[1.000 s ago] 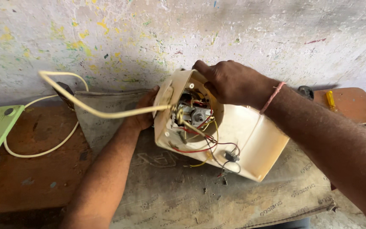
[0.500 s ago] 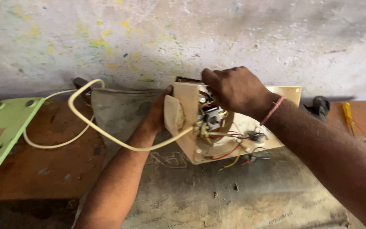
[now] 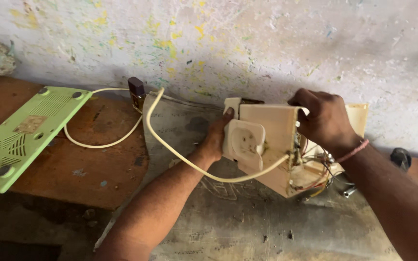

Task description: The person removes the top and bottom casing parts of a blender, handles the motor and internal wiring, and fits the white plastic housing pieces back together on the unit's base.

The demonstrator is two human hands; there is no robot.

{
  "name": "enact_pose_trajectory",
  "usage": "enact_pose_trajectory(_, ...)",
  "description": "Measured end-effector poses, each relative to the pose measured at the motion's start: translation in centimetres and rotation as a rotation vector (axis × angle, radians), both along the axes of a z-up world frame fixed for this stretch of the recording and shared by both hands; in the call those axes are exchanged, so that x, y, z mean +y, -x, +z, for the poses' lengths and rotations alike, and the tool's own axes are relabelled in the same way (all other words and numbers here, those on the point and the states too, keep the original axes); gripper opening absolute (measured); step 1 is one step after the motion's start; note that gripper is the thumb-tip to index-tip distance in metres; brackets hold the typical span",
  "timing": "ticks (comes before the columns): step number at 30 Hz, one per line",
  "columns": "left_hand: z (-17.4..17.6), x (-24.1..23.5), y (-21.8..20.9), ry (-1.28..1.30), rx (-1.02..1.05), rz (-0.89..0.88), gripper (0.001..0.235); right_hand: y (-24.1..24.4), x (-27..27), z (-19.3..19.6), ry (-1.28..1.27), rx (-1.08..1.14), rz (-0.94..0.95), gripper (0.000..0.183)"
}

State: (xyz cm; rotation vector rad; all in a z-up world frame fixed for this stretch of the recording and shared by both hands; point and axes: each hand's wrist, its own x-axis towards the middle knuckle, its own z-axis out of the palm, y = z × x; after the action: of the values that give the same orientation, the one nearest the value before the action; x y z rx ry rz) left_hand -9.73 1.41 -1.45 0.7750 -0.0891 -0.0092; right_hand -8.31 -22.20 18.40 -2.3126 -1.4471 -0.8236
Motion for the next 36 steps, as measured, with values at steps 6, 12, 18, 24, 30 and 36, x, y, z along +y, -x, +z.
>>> enact_pose_trajectory(6,0.3,-0.2,0.3,-0.110,0.140,0.094,0.069,0.8,-0.2,-0.3,-0.114,0.154,-0.012,0.021)
enact_pose_trajectory(12,0.7,-0.1,0.5,-0.073,0.074,0.086,0.070,-1.3,0.7,-0.3,-0.066,0.109,-0.073,0.016)
enact_pose_trajectory(18,0.6,-0.1,0.5,-0.064,0.038,0.070,0.071,-2.8,1.6,-0.2,-0.060,0.083,-0.110,0.019)
enact_pose_trajectory(24,0.7,0.2,0.6,-0.090,0.063,0.078,0.072,-2.3,2.4,-0.4,-0.088,0.036,-0.038,0.017)
enact_pose_trajectory(30,0.3,0.3,0.2,-0.080,0.057,0.066,0.071,-1.5,2.4,-0.7,-0.117,0.001,-0.055,0.020)
enact_pose_trajectory(36,0.2,0.2,0.3,-0.125,-0.013,0.061,0.072,-1.2,1.8,-1.0,-0.172,0.073,-0.075,0.017)
